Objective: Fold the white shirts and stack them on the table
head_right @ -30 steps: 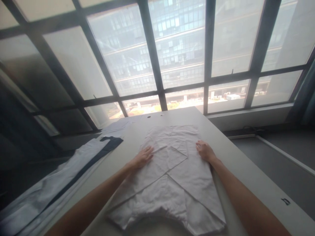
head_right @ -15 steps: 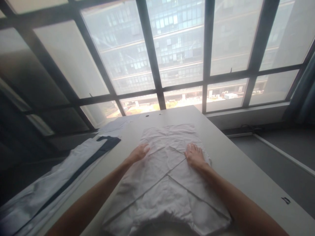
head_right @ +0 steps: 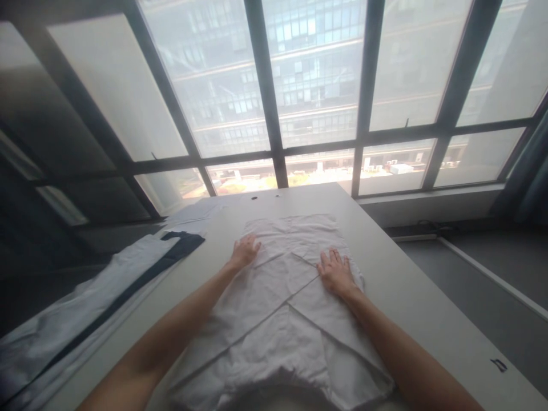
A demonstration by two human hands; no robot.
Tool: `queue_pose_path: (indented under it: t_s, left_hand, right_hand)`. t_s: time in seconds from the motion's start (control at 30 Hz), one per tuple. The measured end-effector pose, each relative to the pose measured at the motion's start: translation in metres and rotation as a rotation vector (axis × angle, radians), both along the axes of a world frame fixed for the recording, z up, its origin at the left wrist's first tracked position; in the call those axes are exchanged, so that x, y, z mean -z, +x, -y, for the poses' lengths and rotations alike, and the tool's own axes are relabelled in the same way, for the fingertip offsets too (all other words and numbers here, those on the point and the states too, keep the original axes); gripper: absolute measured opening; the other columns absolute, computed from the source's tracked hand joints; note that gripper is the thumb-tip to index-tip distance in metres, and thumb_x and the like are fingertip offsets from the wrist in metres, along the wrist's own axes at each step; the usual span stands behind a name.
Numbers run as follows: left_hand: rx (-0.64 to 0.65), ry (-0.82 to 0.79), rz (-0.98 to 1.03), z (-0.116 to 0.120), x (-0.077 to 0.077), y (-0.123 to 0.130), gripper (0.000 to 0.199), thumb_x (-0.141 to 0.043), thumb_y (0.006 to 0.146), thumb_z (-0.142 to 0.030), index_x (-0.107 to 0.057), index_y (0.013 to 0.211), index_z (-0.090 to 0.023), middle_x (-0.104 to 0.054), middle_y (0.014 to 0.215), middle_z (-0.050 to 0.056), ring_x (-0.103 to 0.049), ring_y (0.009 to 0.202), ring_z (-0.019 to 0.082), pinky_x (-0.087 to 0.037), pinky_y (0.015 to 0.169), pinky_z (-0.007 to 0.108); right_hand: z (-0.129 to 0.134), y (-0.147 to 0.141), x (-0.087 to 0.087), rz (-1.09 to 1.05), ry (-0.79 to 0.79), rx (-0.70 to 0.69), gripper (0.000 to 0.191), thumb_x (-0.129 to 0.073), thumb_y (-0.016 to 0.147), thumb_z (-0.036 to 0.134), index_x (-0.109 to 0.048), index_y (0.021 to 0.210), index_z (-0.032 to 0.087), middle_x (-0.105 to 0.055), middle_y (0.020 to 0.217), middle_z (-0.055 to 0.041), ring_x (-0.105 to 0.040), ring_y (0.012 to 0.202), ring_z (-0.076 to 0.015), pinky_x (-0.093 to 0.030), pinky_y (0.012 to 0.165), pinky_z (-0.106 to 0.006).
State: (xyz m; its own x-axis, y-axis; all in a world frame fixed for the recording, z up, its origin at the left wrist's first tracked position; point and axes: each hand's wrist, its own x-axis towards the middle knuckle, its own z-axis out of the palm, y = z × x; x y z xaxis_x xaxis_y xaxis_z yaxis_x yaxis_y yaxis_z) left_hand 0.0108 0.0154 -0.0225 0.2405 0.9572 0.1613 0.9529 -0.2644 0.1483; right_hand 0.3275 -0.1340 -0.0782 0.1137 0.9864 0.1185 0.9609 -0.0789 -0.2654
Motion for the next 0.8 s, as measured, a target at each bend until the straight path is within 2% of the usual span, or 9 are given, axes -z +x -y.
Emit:
queue_pose_path:
  t_s: [0.07, 0.2, 0.33, 0.43, 0.5, 0.63, 0.7, 0.77, 0.8]
  left_hand:
    - [0.081, 0.031, 0.007, 0.013, 0.005, 0.017, 0.052, -0.038, 0.103, -0.044, -0.044, 0.150, -0.023, -0.037, 0.161, 0.011, -0.026, 0.151, 0.028, -0.016, 0.122, 0.052]
    - [0.264, -0.007, 0.128, 0.034, 0.021, 0.039, 0.054, -0.057, 0.096, -0.043, -0.050, 0.146, -0.025, -0.044, 0.157, 0.009, -0.033, 0.148, 0.029, -0.025, 0.120, 0.049]
    - [0.278, 0.045, 0.296, 0.036, 0.023, 0.035, 0.041, -0.060, 0.095, -0.035, -0.061, 0.134, -0.023, -0.059, 0.144, 0.008, -0.050, 0.136, 0.023, -0.035, 0.117, 0.036]
    - [0.219, 0.054, 0.455, 0.030, 0.018, 0.025, 0.022, -0.062, 0.093, -0.033, -0.073, 0.111, -0.025, -0.070, 0.127, 0.004, -0.063, 0.120, 0.022, -0.045, 0.107, 0.032]
    - [0.144, 0.059, 0.534, 0.023, 0.017, 0.018, 0.017, -0.061, 0.093, -0.032, -0.074, 0.098, -0.022, -0.075, 0.112, 0.004, -0.068, 0.107, 0.022, -0.050, 0.098, 0.031]
    - [-0.095, 0.113, 0.634, 0.010, 0.016, 0.003, 0.020, -0.053, 0.094, -0.027, -0.068, 0.098, -0.015, -0.074, 0.091, 0.009, -0.071, 0.086, 0.023, -0.054, 0.078, 0.032]
    - [-0.225, 0.186, 0.682, 0.006, 0.014, -0.006, 0.022, -0.049, 0.093, -0.020, -0.063, 0.108, -0.013, -0.071, 0.099, 0.013, -0.069, 0.090, 0.025, -0.053, 0.080, 0.034]
    - [-0.329, 0.295, 0.719, 0.005, 0.009, -0.014, 0.033, -0.046, 0.090, -0.014, -0.055, 0.122, -0.013, -0.064, 0.118, 0.016, -0.063, 0.109, 0.027, -0.050, 0.092, 0.038]
    - [-0.342, 0.377, 0.738, 0.007, 0.007, -0.016, 0.038, -0.046, 0.089, -0.012, -0.051, 0.126, -0.013, -0.059, 0.126, 0.017, -0.058, 0.119, 0.027, -0.046, 0.099, 0.040]
  right_hand:
    - [0.000, 0.001, 0.001, 0.002, 0.002, -0.006, 0.060, -0.031, 0.102, 0.049, -0.038, 0.155, 0.020, -0.028, 0.164, -0.0158, -0.017, 0.154, -0.0296, -0.012, 0.121, -0.057]
    - [0.003, 0.000, -0.003, 0.013, 0.003, -0.014, 0.060, -0.032, 0.102, 0.048, -0.039, 0.154, 0.018, -0.029, 0.164, -0.0177, -0.018, 0.154, -0.0305, -0.010, 0.122, -0.056]
    - [0.006, -0.002, -0.008, 0.018, 0.001, -0.020, 0.060, -0.033, 0.103, 0.046, -0.041, 0.153, 0.014, -0.030, 0.163, -0.0200, -0.020, 0.153, -0.0317, -0.012, 0.121, -0.056]
    - [0.007, -0.002, -0.010, 0.010, -0.002, -0.012, 0.060, -0.034, 0.102, 0.046, -0.042, 0.152, 0.014, -0.029, 0.163, -0.0197, -0.021, 0.153, -0.0314, -0.012, 0.121, -0.055]
    - [0.007, -0.002, -0.010, 0.005, -0.009, -0.006, 0.059, -0.035, 0.102, 0.045, -0.042, 0.152, 0.014, -0.029, 0.163, -0.0190, -0.021, 0.153, -0.0308, -0.012, 0.122, -0.055]
    - [0.008, -0.002, -0.010, 0.004, 0.006, -0.012, 0.058, -0.035, 0.102, 0.045, -0.044, 0.151, 0.014, -0.031, 0.163, -0.0189, -0.022, 0.152, -0.0308, -0.013, 0.121, -0.054]
    - [0.008, -0.002, -0.009, 0.007, 0.013, -0.009, 0.058, -0.036, 0.102, 0.044, -0.045, 0.150, 0.014, -0.032, 0.162, -0.0186, -0.023, 0.152, -0.0306, -0.014, 0.121, -0.054]
    - [0.007, -0.002, -0.008, 0.010, 0.011, -0.003, 0.057, -0.037, 0.102, 0.044, -0.046, 0.150, 0.014, -0.032, 0.162, -0.0184, -0.024, 0.152, -0.0306, -0.014, 0.121, -0.054]
    - [0.007, -0.002, -0.008, 0.009, 0.012, 0.002, 0.056, -0.037, 0.102, 0.043, -0.046, 0.149, 0.014, -0.033, 0.162, -0.0185, -0.025, 0.152, -0.0307, -0.015, 0.121, -0.054]
